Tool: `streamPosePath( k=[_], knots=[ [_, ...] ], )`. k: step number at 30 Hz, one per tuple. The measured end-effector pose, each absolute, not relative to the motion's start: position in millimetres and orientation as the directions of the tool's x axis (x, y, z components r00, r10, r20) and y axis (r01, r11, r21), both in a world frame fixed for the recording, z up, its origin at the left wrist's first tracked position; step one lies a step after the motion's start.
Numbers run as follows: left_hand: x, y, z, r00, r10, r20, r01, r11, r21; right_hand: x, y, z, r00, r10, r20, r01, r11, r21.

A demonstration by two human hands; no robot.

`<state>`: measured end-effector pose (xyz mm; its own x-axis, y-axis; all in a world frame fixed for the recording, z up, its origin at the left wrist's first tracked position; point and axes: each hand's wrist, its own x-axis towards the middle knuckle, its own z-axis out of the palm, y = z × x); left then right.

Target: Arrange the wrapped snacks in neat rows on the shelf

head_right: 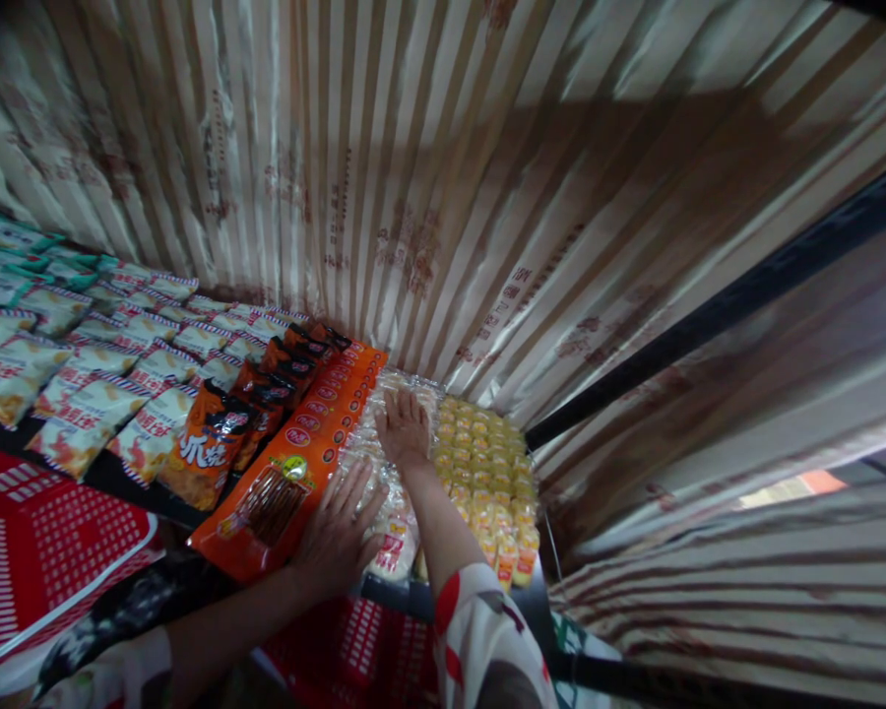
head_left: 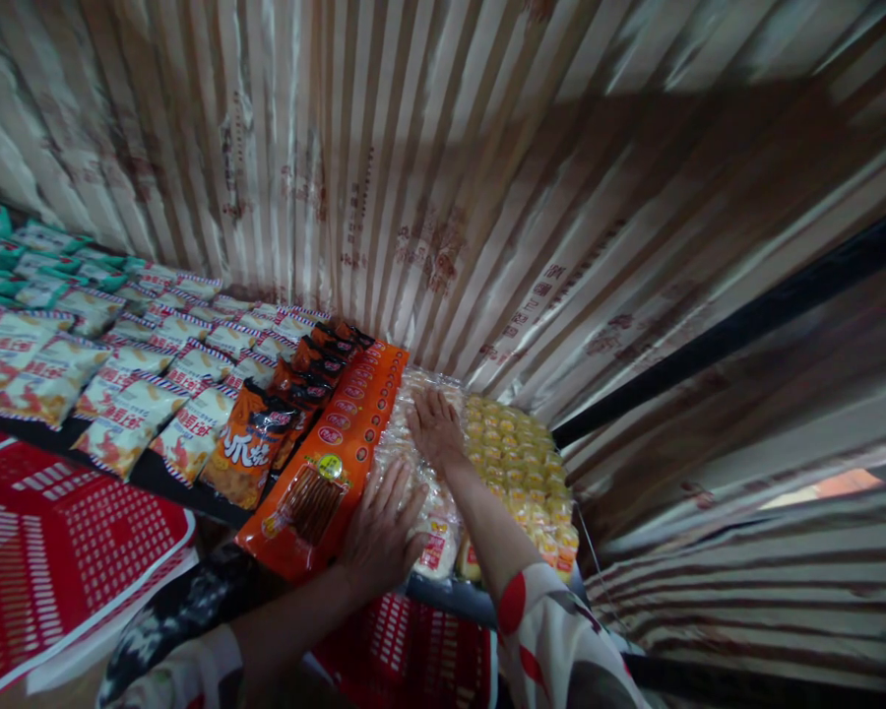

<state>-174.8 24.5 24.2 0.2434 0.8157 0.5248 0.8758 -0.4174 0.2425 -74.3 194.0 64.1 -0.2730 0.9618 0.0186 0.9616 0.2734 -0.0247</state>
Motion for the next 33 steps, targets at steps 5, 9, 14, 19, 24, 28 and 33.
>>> streamPosePath(
  k=[5, 9, 14, 19, 24, 28, 33],
  knots=[
    [-177, 21, 30, 0.273, 0.805, 0.527, 0.856, -0.453, 0.248, -72, 198, 61, -0.266, 0.963, 0.043, 0.964, 0.266, -0.002],
    [-177, 23, 22, 0.290, 0.826, 0.484, 0.852, -0.453, 0.263, -73, 200, 60, -0.251, 0.968, 0.005, 0.968, 0.251, -0.005],
    [-175, 24, 18, 0.291, 0.836, 0.465, 0.856, -0.444, 0.263, -73, 201, 64, -0.239, 0.971, -0.031, 0.971, 0.239, -0.002],
    [-176, 22, 22, 0.295, 0.840, 0.455, 0.859, -0.442, 0.260, -72, 199, 65, -0.288, 0.957, 0.040, 0.958, 0.288, 0.005],
    [-181, 21, 19, 0.309, 0.837, 0.451, 0.849, -0.456, 0.266, -72, 197, 63, -0.303, 0.953, 0.017, 0.953, 0.302, 0.028],
    [-184, 19, 26, 0.317, 0.837, 0.445, 0.850, -0.459, 0.259, -73, 197, 65, -0.302, 0.953, 0.007, 0.953, 0.301, 0.033],
    [-189, 25, 42, 0.253, 0.797, 0.548, 0.866, -0.439, 0.239, -81, 202, 69, -0.320, 0.946, 0.049, 0.947, 0.318, 0.055]
  ],
)
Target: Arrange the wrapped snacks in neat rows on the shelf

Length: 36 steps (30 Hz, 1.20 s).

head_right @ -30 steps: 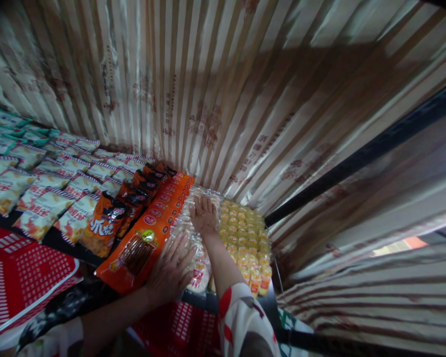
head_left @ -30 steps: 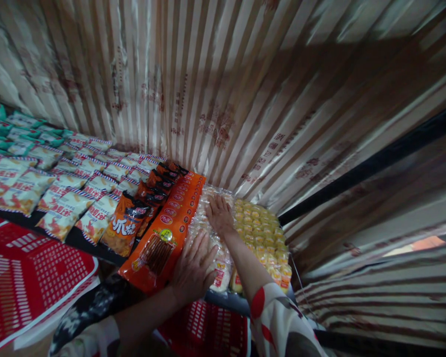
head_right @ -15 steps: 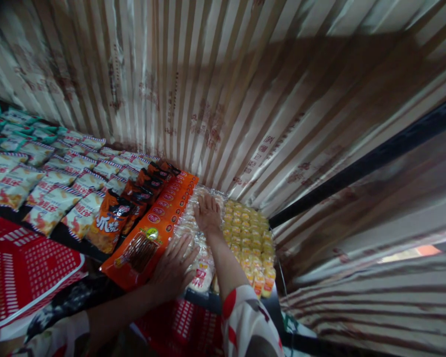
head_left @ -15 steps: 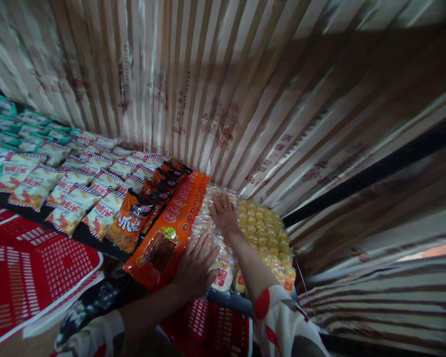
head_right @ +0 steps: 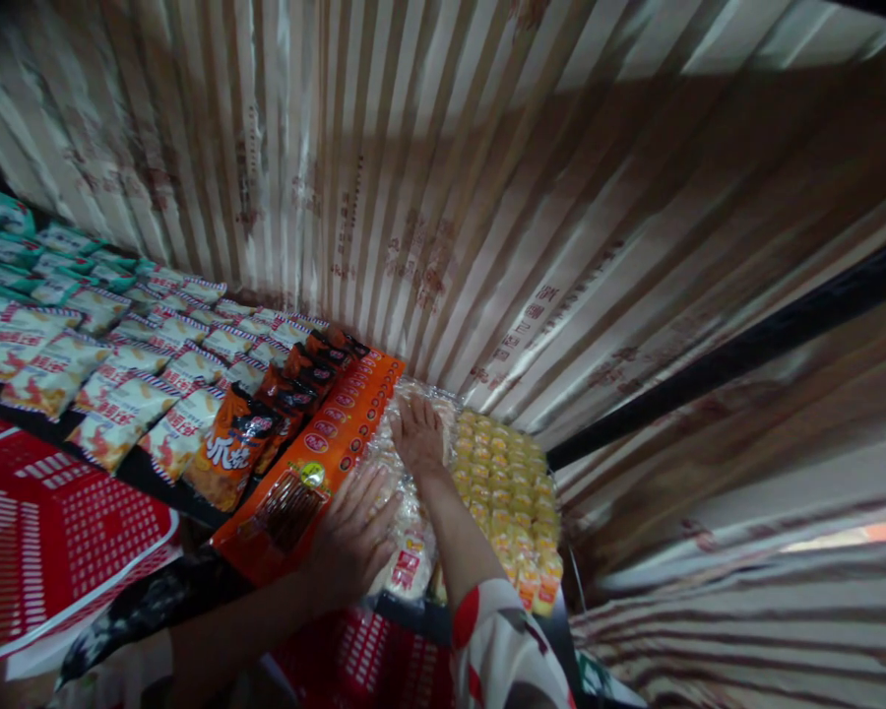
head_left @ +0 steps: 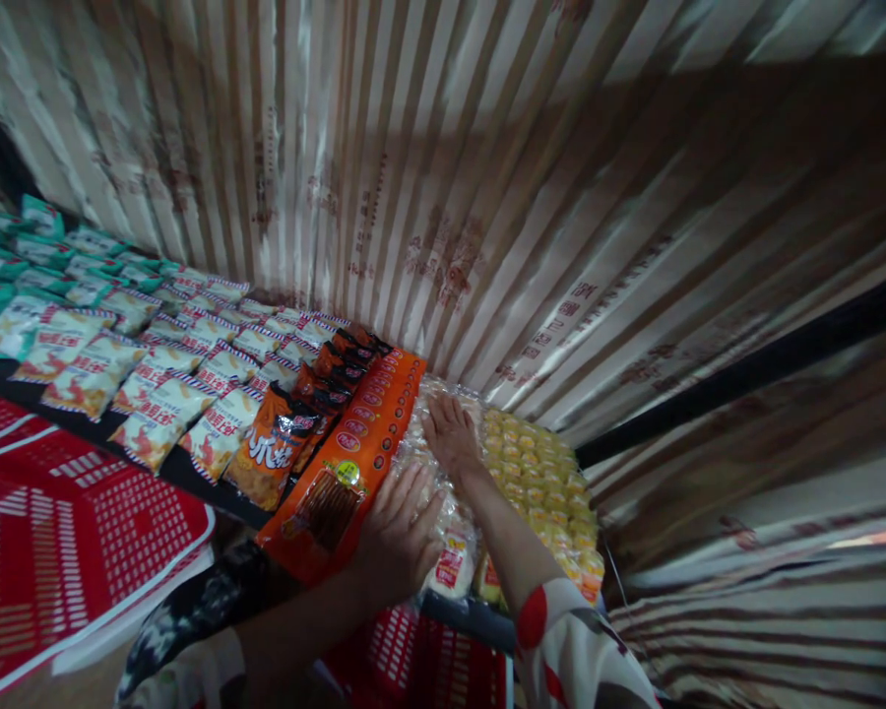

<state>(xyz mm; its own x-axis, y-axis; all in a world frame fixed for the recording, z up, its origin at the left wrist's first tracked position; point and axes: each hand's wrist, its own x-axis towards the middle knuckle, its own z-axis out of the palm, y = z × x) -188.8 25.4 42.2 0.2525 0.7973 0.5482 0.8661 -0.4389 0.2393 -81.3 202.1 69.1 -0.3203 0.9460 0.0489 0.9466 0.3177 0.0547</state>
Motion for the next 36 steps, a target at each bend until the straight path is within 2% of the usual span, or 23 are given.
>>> streamPosePath(
  k=[3, 7, 16, 21, 28, 30, 36],
  knots=[
    [-197, 36, 47, 0.126, 0.783, 0.609, 0.892, -0.358, 0.276, -97, 210, 73, -0.378, 0.921, 0.096, 0.926, 0.373, 0.063],
    [-208, 50, 45, 0.000, 0.798, 0.603, 0.917, -0.240, 0.318, -124, 223, 79, -0.467, 0.881, 0.081, 0.884, 0.464, 0.045],
    [-220, 59, 23, -0.044, 0.806, 0.590, 0.950, -0.149, 0.273, -154, 240, 76, -0.517, 0.852, -0.078, 0.853, 0.521, 0.039],
    [-221, 58, 10, -0.032, 0.761, 0.649, 0.961, -0.155, 0.229, -153, 244, 76, -0.511, 0.854, -0.091, 0.856, 0.516, 0.029],
    [-219, 59, 5, -0.034, 0.775, 0.631, 0.960, -0.151, 0.237, -151, 245, 75, -0.511, 0.854, -0.098, 0.857, 0.516, 0.023],
    [-219, 59, 9, -0.026, 0.788, 0.615, 0.958, -0.155, 0.240, -151, 244, 76, -0.515, 0.854, -0.071, 0.857, 0.515, -0.014],
    [-217, 53, 20, 0.039, 0.820, 0.571, 0.930, -0.239, 0.280, -134, 234, 79, -0.459, 0.874, 0.157, 0.862, 0.482, -0.158]
  ],
)
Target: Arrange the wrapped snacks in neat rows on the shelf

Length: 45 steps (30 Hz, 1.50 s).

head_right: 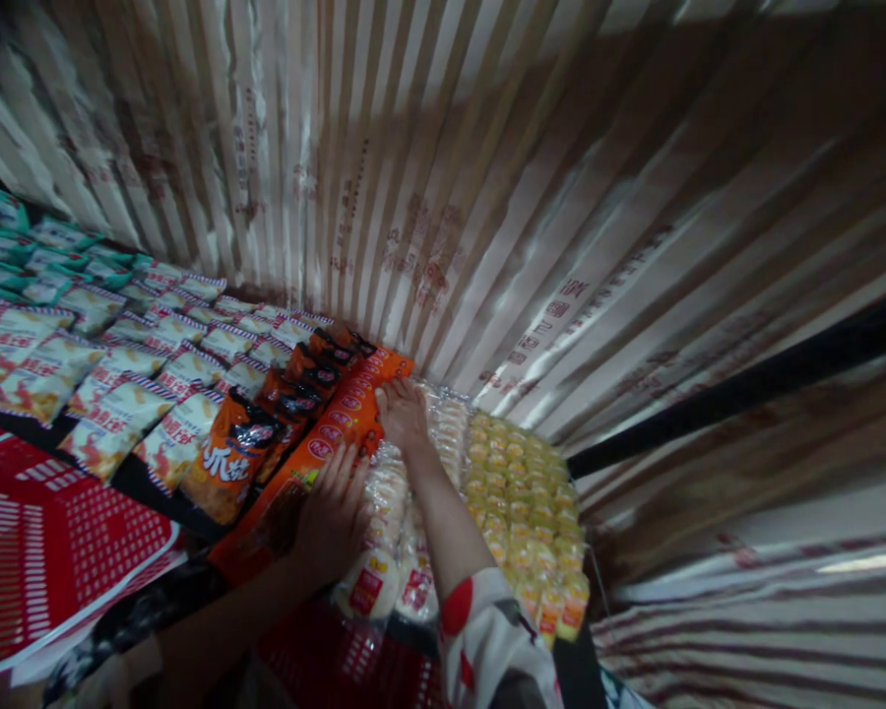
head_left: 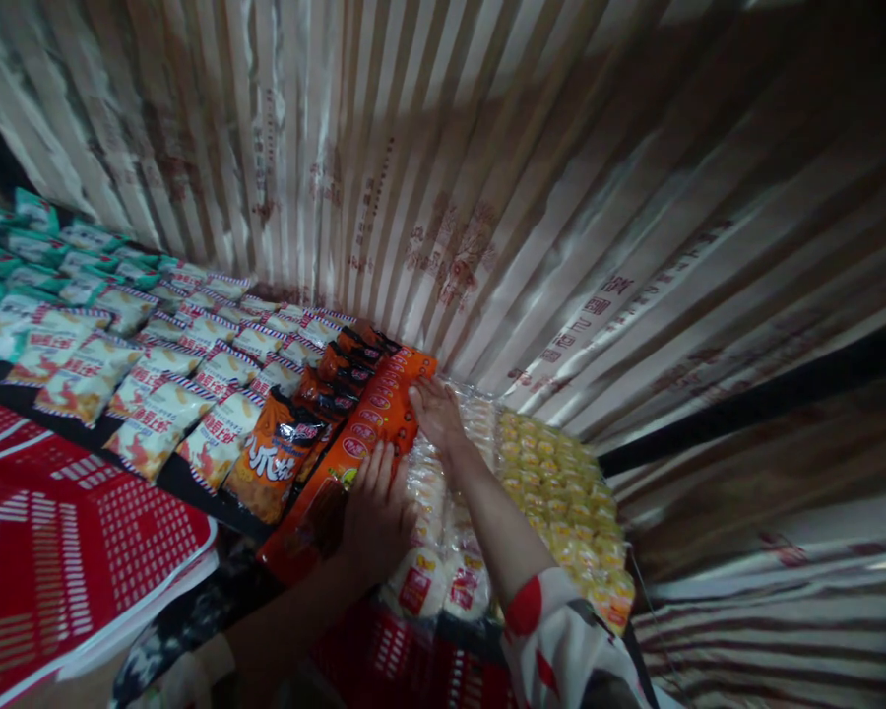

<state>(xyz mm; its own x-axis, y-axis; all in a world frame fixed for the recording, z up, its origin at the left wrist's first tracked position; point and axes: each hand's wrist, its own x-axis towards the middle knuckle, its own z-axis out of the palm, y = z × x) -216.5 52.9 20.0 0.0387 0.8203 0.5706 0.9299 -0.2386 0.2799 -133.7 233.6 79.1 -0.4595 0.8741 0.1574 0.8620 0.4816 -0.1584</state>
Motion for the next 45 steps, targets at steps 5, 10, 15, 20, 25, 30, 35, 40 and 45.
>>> streamPosePath(
  k=[5, 10, 15, 20, 25, 30, 35, 40, 45],
  knots=[
    [-209, 44, 24, 0.084, 0.852, 0.517, 0.904, -0.284, 0.320, -93, 215, 77, -0.388, 0.864, 0.322, 0.855, 0.468, -0.224],
    [-203, 34, 27, 0.189, 0.835, 0.516, 0.869, -0.387, 0.308, -49, 183, 68, -0.315, 0.851, 0.421, 0.845, 0.453, -0.283],
    [-194, 28, 22, 0.221, 0.831, 0.511, 0.841, -0.428, 0.331, -23, 141, 54, -0.275, 0.868, 0.413, 0.879, 0.401, -0.259],
    [-188, 26, 15, 0.210, 0.845, 0.491, 0.849, -0.407, 0.337, -14, 116, 39, -0.347, 0.850, 0.395, 0.887, 0.435, -0.156],
    [-185, 27, 14, 0.187, 0.836, 0.516, 0.843, -0.406, 0.352, -17, 115, 35, -0.357, 0.847, 0.393, 0.902, 0.422, -0.090],
    [-183, 20, 19, 0.166, 0.826, 0.539, 0.826, -0.415, 0.381, -19, 103, 45, -0.303, 0.848, 0.434, 0.898, 0.407, -0.169],
    [-178, 2, 18, 0.210, 0.805, 0.555, 0.813, -0.460, 0.358, -26, 55, 45, -0.253, 0.856, 0.451, 0.879, 0.398, -0.264],
    [-170, -10, 3, 0.165, 0.799, 0.578, 0.844, -0.418, 0.337, -43, 9, 20, -0.240, 0.878, 0.415, 0.853, 0.395, -0.342],
    [-164, -12, -12, 0.152, 0.777, 0.611, 0.865, -0.404, 0.298, -52, -1, 4, -0.250, 0.880, 0.404, 0.854, 0.396, -0.336]
  ],
)
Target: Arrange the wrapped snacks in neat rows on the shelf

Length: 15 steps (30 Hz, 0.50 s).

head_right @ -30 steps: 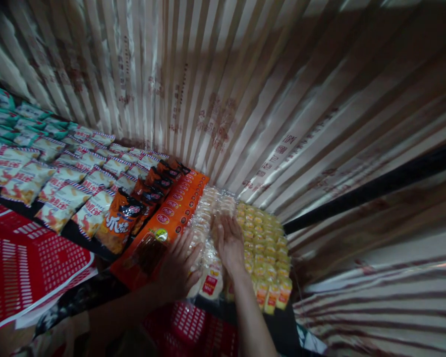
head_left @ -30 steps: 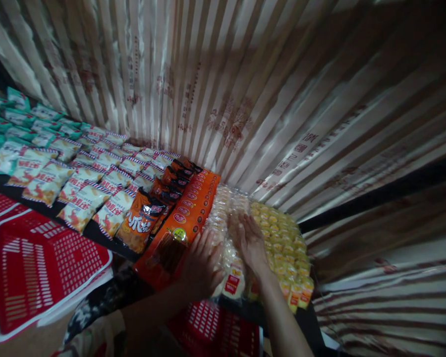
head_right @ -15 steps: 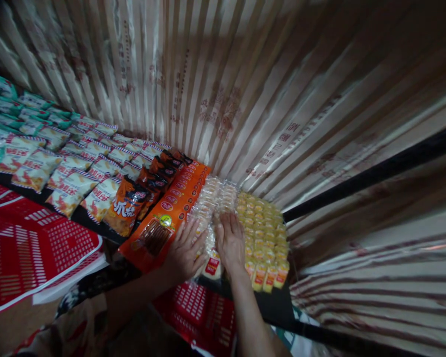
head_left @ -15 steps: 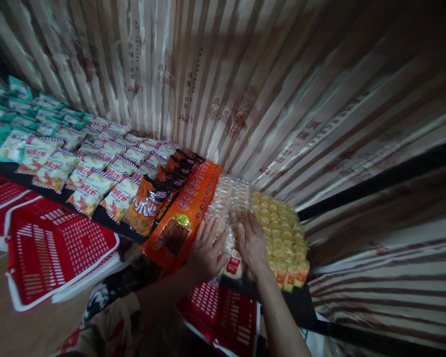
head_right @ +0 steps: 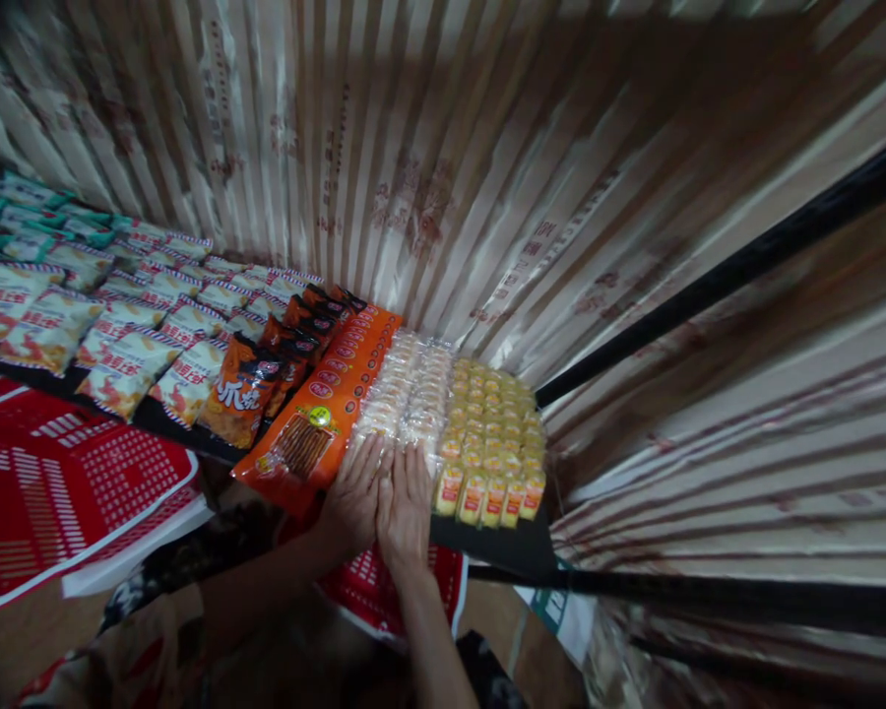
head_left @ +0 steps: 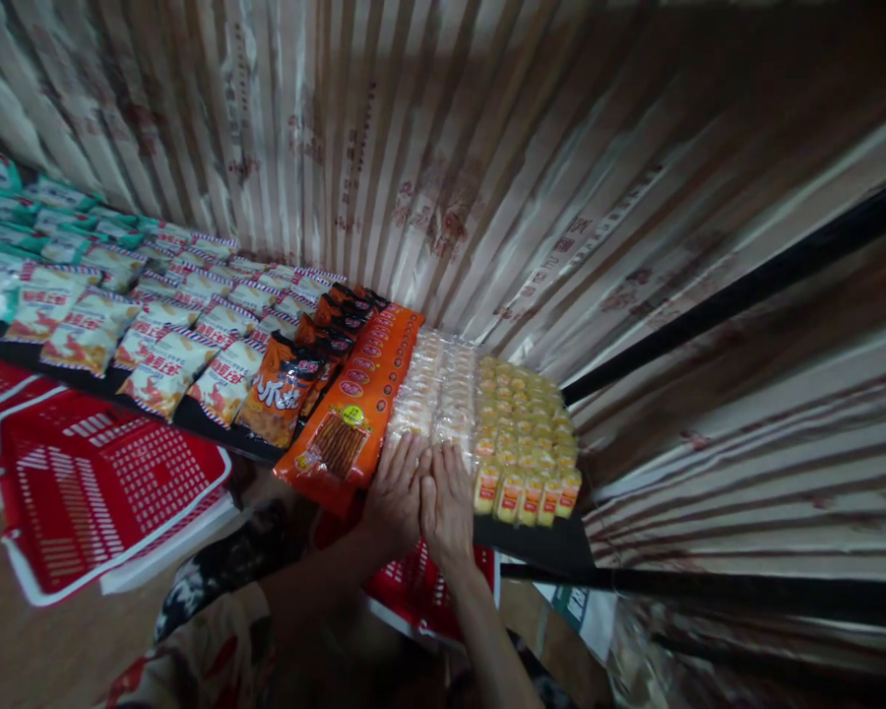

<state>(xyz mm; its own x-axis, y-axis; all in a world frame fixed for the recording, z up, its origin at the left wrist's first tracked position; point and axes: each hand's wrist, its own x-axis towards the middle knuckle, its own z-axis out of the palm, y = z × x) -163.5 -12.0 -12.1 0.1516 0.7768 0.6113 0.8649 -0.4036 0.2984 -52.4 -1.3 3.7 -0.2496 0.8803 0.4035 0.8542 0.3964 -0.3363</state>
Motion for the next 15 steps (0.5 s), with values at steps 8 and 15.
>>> streamPosePath(
  k=[8, 15],
  knots=[
    [-162, -10, -11, 0.163, 0.783, 0.600, 0.865, -0.406, 0.294, -50, -2, 5, -0.239, 0.871, 0.428, 0.861, 0.394, -0.321],
    [-164, -14, -11, 0.158, 0.791, 0.591, 0.871, -0.393, 0.294, -44, 0, -8, -0.231, 0.860, 0.455, 0.856, 0.402, -0.325]
  ],
)
